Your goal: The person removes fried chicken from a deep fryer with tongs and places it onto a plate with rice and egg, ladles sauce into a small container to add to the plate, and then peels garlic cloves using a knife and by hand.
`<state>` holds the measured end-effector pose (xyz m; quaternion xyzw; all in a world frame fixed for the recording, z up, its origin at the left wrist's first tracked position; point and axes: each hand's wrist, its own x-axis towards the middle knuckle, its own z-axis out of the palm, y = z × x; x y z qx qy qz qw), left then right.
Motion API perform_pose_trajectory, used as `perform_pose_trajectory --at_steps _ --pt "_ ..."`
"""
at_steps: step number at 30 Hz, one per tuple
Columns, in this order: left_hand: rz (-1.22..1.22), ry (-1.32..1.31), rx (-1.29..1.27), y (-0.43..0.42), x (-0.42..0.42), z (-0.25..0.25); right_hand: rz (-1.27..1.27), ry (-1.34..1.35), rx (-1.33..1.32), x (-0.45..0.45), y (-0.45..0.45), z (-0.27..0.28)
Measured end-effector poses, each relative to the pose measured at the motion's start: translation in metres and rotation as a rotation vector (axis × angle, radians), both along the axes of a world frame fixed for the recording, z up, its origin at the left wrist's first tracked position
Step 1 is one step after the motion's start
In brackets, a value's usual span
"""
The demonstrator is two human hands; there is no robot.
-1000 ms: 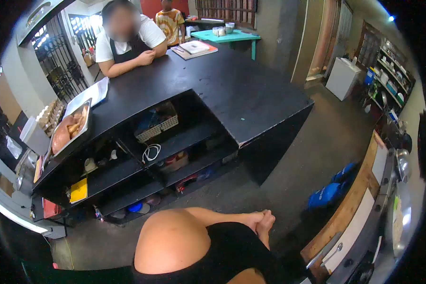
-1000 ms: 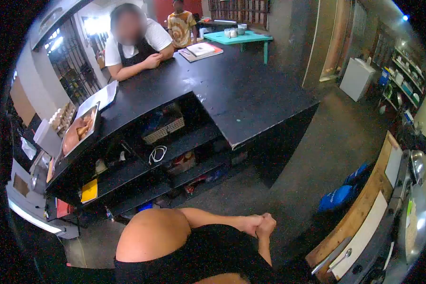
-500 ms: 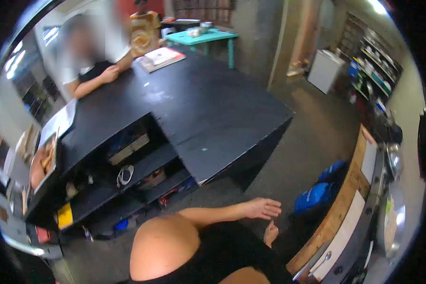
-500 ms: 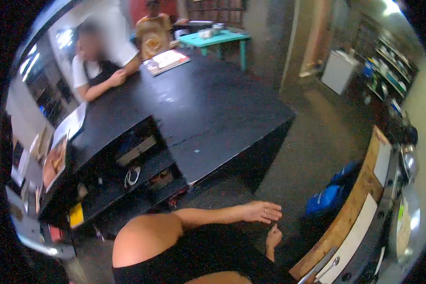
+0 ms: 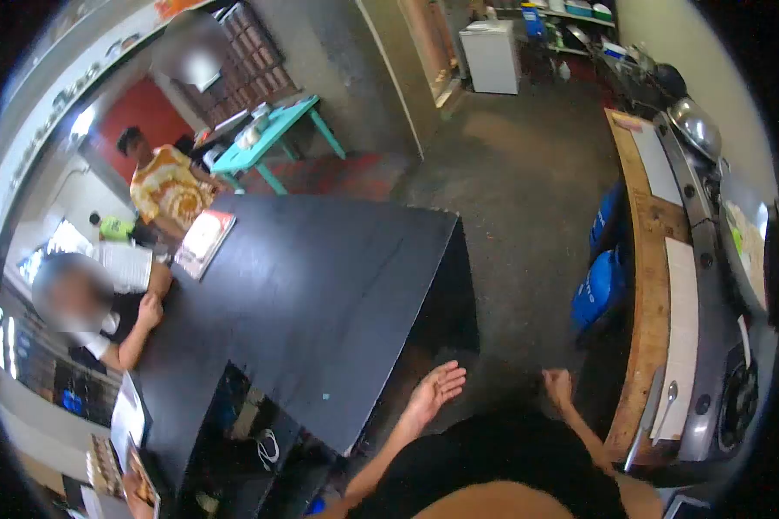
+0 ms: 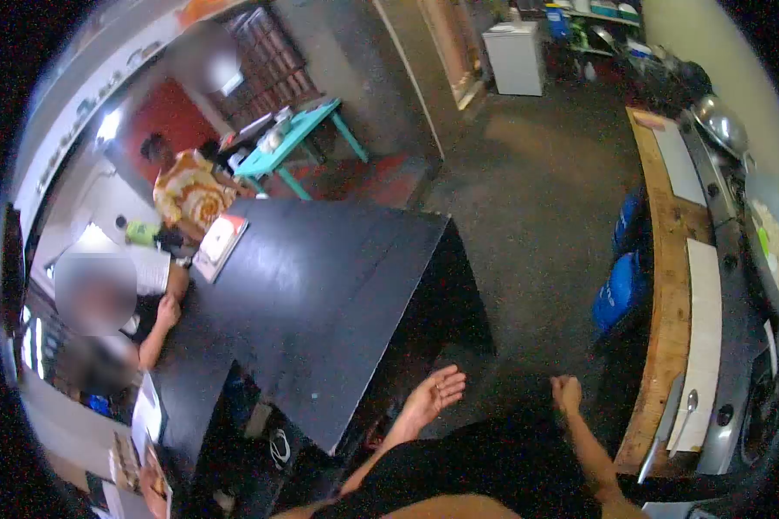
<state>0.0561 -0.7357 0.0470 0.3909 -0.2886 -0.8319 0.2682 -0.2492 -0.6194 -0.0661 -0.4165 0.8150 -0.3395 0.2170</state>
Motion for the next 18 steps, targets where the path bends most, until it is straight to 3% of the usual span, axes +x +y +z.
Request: perform_pose_trajectory --at_steps 3,6,8,9,10,11,15,16,18 --pt "-0.012 -0.01 0.034 -0.002 -0.013 -0.001 -0.002 0.035 0.06 -0.002 -0.077 -0.006" --pt "-0.026 -0.056 0.045 -0.02 -0.041 -0.02 0.201 0.171 -0.067 -0.011 -0.145 -0.034" --pt "0.026 -0.099 0.082 -0.038 -0.077 -0.024 0.199 -0.018 -0.179 -0.016 -0.191 -0.054" --pt "0.038 -0.069 0.062 -0.054 -0.099 -0.03 0.604 -0.104 -0.195 -0.041 -0.21 -0.061" --pt "0.067 -0.037 0.05 -0.069 -0.115 -0.035 0.641 0.22 -0.137 -0.05 -0.235 -0.081" --pt "0.103 -0.01 0.046 -0.08 -0.128 -0.036 0.668 0.264 -0.231 -0.062 -0.244 -0.066" --pt "0.185 -0.036 -0.012 -0.142 -0.207 0.008 0.633 0.091 -0.097 -0.147 -0.269 0.013" --pt "0.201 -0.004 -0.046 -0.155 -0.224 0.019 0.5 -0.08 0.073 -0.168 -0.271 0.046" --pt "0.185 -0.041 -0.113 -0.177 -0.257 0.041 0.464 0.066 0.016 -0.231 -0.285 0.028"
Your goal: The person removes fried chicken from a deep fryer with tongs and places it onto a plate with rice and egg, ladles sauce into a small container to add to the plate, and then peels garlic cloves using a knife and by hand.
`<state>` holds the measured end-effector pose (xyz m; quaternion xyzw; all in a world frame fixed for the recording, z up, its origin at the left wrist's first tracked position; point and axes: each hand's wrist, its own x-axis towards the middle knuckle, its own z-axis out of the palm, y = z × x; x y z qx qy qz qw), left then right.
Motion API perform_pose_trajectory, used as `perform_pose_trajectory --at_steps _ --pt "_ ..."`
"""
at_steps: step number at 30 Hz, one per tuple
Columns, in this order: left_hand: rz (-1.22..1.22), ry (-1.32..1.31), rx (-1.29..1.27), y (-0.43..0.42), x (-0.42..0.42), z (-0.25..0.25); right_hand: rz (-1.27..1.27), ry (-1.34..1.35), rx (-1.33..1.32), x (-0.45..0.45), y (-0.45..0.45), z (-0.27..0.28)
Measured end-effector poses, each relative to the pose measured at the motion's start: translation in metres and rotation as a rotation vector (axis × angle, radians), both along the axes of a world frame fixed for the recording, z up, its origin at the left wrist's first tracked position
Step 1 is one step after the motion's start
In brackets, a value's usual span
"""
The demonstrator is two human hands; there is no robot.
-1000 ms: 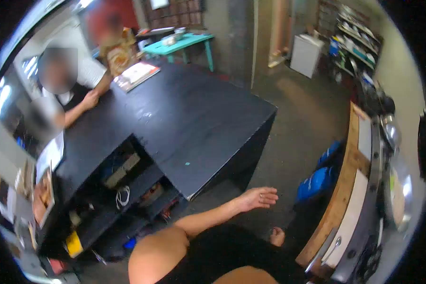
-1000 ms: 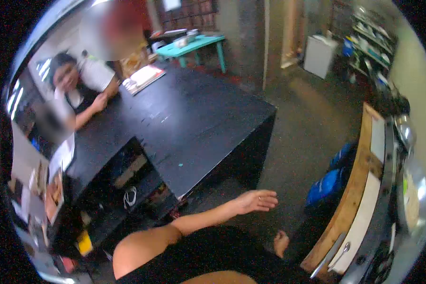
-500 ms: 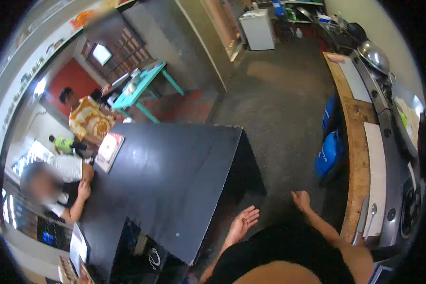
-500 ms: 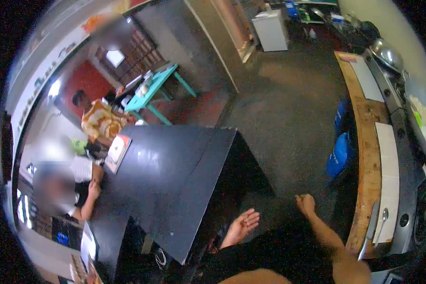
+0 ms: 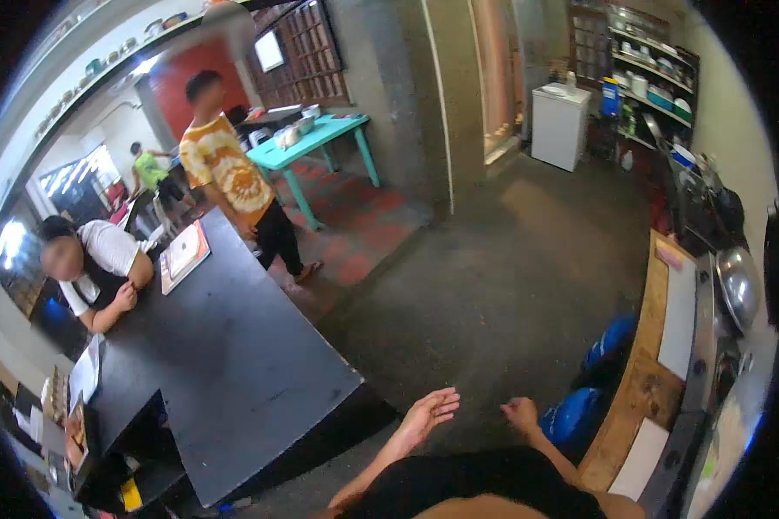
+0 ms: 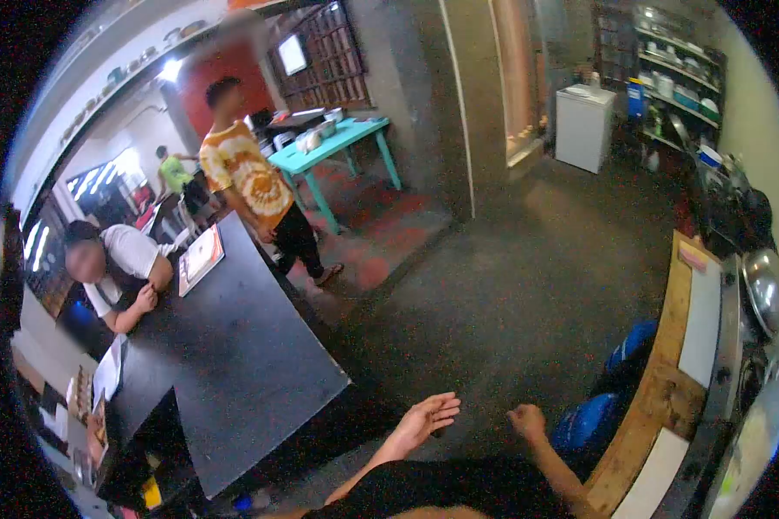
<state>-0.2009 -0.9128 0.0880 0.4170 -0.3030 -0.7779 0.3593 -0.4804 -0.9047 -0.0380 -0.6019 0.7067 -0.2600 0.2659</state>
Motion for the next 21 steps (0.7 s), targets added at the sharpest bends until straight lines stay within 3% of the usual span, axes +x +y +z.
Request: perform_pose_trajectory --at_steps 2,4,5,7,8,9,10,13,14,15,16,18,21 --pt "0.032 -0.124 -0.074 -0.018 -0.018 0.022 -0.06 0.052 0.01 -0.059 -0.009 -0.024" --pt "0.151 -0.546 -0.676 -0.02 -0.03 0.077 -0.094 0.23 -0.199 -0.105 -0.014 -0.055" --pt "0.23 -0.778 -0.961 -0.017 -0.031 0.109 -0.09 0.213 -0.103 -0.119 -0.017 -0.044" --pt "0.445 -0.875 -1.214 -0.013 -0.029 0.164 -0.073 0.177 0.018 -0.133 -0.031 -0.029" --pt "0.49 -0.993 -1.28 -0.006 -0.019 0.189 -0.071 0.159 0.042 -0.141 -0.033 -0.043" --pt "0.537 -1.114 -1.338 0.003 -0.001 0.209 -0.049 0.078 -0.059 -0.146 -0.041 -0.098" --pt "0.68 -1.29 -1.334 0.011 0.016 0.222 -0.028 -0.01 -0.156 -0.156 -0.061 -0.14" --pt "1.102 -1.756 -1.066 0.034 0.064 0.235 0.003 -0.146 0.165 -0.101 -0.097 -0.078" --pt "1.149 -1.904 -0.874 0.046 0.076 0.231 -0.034 -0.291 0.269 -0.092 -0.113 -0.097" --pt "1.177 -2.041 -0.677 0.053 0.082 0.223 0.078 -0.651 0.241 -0.078 -0.112 -0.089" --pt "1.177 -2.016 -0.661 0.053 0.085 0.208 0.148 -0.696 0.081 -0.048 -0.113 -0.073" --pt "1.193 -1.981 -0.63 0.05 0.096 0.184 0.281 -0.687 0.181 -0.002 -0.12 -0.002" --pt "1.465 -2.052 -0.958 0.051 0.094 0.181 0.495 -0.676 0.115 0.048 -0.138 0.047"
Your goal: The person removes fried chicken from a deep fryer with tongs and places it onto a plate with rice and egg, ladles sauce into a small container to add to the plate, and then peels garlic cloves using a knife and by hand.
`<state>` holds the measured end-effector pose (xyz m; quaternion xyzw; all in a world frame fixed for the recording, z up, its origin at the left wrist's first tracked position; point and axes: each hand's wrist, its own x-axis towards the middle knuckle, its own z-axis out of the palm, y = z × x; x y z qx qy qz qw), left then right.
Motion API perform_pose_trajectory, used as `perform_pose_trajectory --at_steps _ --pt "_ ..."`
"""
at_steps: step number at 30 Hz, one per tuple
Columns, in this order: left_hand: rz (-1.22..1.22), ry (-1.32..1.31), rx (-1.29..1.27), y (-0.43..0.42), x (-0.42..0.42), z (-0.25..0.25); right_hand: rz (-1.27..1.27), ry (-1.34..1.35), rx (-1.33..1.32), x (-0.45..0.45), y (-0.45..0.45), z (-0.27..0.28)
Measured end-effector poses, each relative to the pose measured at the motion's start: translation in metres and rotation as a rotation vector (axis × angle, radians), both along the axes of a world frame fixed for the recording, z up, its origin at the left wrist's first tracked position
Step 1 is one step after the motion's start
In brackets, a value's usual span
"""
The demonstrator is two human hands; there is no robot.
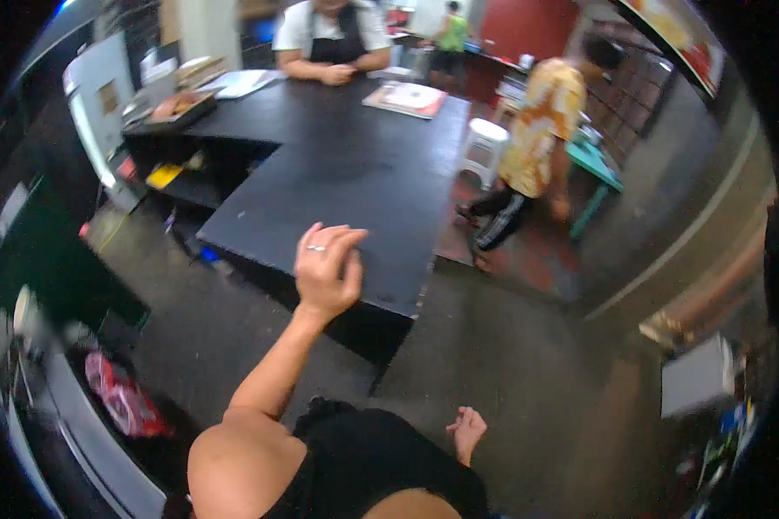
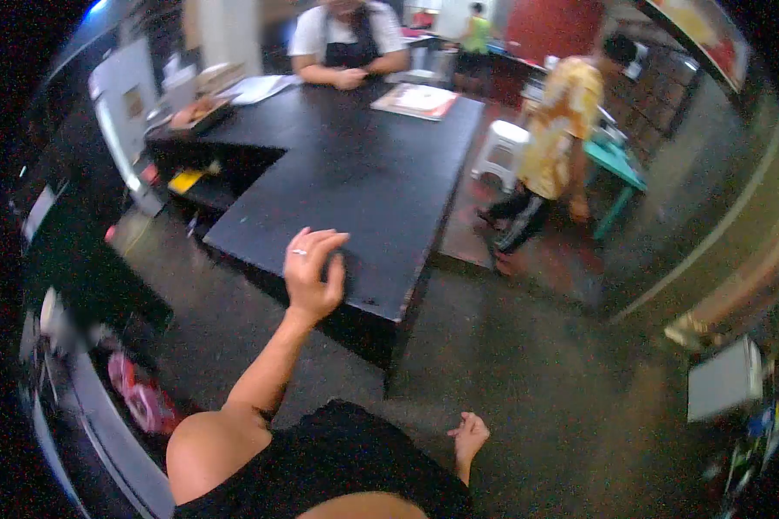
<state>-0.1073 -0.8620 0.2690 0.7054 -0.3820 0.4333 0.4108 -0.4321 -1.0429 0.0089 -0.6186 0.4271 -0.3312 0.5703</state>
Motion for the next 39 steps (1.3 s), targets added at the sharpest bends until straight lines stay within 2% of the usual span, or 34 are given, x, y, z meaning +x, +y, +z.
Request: perform_pose_trajectory --at_steps 1,3,6,7,8,9,10,11,13,15,16,17,21,25,28,29,32,37,39 --pt "0.001 0.031 -0.005 -0.001 0.002 0.0 0.047 -0.017 -0.069 0.017 -0.004 0.011" --pt "-0.012 0.078 0.0 0.003 0.003 -0.004 0.06 -0.166 0.023 0.061 -0.001 0.06" --pt "-0.039 0.074 0.042 0.002 0.001 -0.005 0.226 -0.209 -0.211 0.106 -0.019 0.09" --pt "-0.052 0.054 0.049 0.002 0.003 -0.006 0.245 -0.21 -0.394 0.123 -0.023 0.101" --pt "-0.068 0.07 0.065 0.003 0.003 -0.006 0.24 -0.265 -0.459 0.141 -0.017 0.123" --pt "-0.074 0.067 0.08 0.007 0.009 -0.004 0.193 -0.167 -0.519 0.161 0.001 0.164" --pt "-0.086 0.061 0.093 0.007 0.009 -0.003 0.165 -0.218 -0.466 0.173 0.011 0.187" --pt "-0.102 0.066 0.098 0.007 0.007 -0.005 0.219 -0.38 -0.776 0.187 -0.005 0.178" --pt "-0.139 0.08 0.123 0.007 0.007 -0.005 0.199 -0.341 -0.933 0.213 0.02 0.236" --pt "-0.185 0.11 0.189 0.008 0.008 -0.003 0.382 -0.355 -0.902 0.228 0.039 0.289" --pt "-0.203 0.126 0.216 0.012 0.015 -0.001 0.542 -0.316 -0.969 0.236 0.049 0.319" --pt "-0.251 0.154 0.263 0.016 0.016 0.001 0.719 -0.27 -1.101 0.238 0.062 0.355" --pt "-0.529 0.274 0.428 0.024 0.032 -0.004 1.004 -0.109 -1.52 0.243 0.12 0.454" --pt "-0.607 0.236 0.545 0.036 0.045 -0.001 1.055 0.081 -1.667 0.261 0.146 0.475" --pt "-0.634 0.364 0.741 0.03 0.049 0.0 1.085 0.156 -1.713 0.274 0.15 0.48" --pt "-0.708 0.449 0.713 0.035 0.05 0.008 1.096 0.178 -1.721 0.277 0.15 0.481" --pt "-0.706 0.602 0.733 0.036 0.045 0.027 1.157 0.202 -1.745 0.286 0.147 0.488" --pt "-0.538 0.569 0.689 0.006 0.024 0.033 1.26 0.19 -1.789 0.28 0.115 0.494" --pt "-0.508 0.533 0.563 -0.025 0.0 0.033 1.301 0.21 -1.776 0.271 0.085 0.487"
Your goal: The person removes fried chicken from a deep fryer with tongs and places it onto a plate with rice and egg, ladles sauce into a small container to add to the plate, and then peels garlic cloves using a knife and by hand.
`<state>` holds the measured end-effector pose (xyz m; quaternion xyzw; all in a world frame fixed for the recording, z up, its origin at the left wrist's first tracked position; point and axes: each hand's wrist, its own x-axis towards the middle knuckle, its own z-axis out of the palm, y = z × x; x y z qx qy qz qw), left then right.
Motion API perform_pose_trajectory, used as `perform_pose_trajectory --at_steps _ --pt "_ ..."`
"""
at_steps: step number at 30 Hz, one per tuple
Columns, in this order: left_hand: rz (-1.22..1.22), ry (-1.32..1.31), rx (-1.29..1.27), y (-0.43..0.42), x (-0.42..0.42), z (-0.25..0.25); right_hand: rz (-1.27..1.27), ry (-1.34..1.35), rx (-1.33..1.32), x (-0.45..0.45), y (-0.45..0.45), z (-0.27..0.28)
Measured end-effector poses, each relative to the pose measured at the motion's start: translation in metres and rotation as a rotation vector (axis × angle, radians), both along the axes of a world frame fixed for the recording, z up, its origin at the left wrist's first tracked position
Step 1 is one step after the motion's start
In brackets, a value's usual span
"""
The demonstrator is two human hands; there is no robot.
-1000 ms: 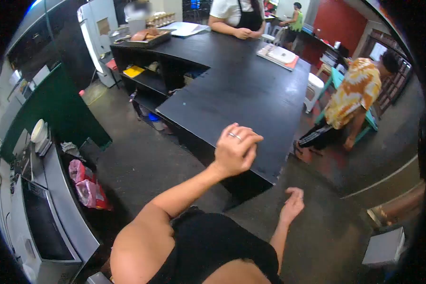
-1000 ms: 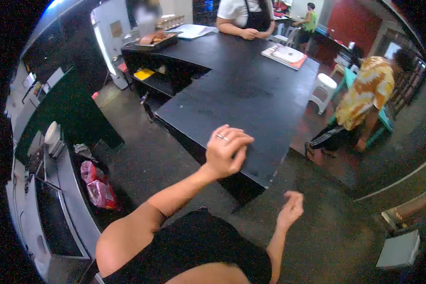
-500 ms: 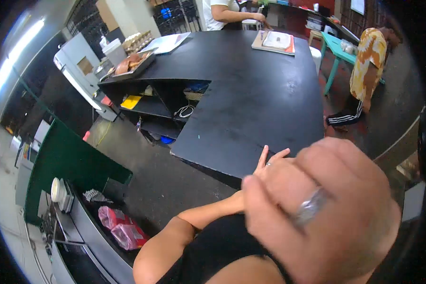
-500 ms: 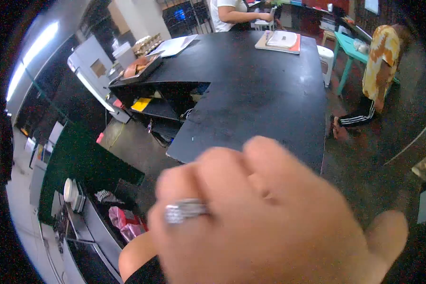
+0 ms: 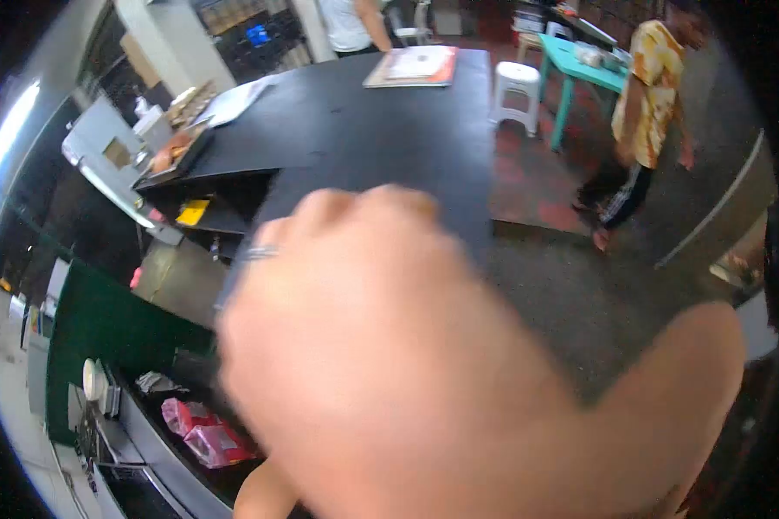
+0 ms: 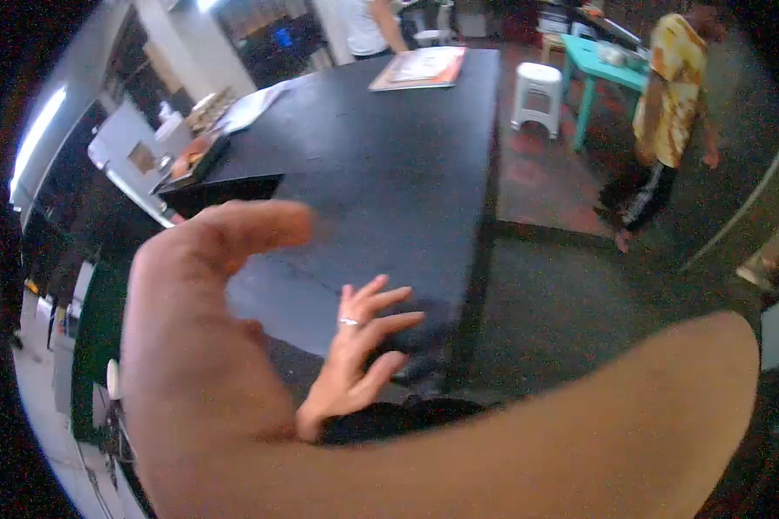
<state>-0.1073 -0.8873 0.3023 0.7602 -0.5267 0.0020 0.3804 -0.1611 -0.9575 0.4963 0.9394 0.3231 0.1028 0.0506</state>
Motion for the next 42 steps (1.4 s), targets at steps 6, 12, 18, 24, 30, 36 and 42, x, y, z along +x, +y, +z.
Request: perform_pose_trajectory --at_steps 6,12,18,24,30,36,42 --pt "0.115 0.2 -0.298 -0.1 -0.086 -0.021 0.051 0.105 0.106 -0.048 -0.166 -0.026" --pt "0.034 0.547 -0.154 -0.195 -0.123 -0.03 -0.054 -0.132 0.23 -0.049 -0.307 -0.104" --pt "0.092 0.64 -0.111 -0.297 -0.128 -0.074 -0.166 -0.124 0.24 0.026 -0.361 -0.114" --pt "-0.106 0.527 0.156 -0.364 -0.098 -0.112 -0.129 -0.107 0.164 0.09 -0.381 -0.094" --pt "-0.232 0.396 0.428 -0.446 -0.013 -0.18 -0.128 -0.083 0.12 0.155 -0.451 -0.103" --pt "-0.334 0.384 0.74 -0.512 0.133 -0.198 -0.115 -0.232 0.243 0.169 -0.624 -0.205" --pt "-0.008 0.44 0.672 -0.603 0.283 -0.196 -1.081 0.718 0.697 0.105 -0.829 -0.413"
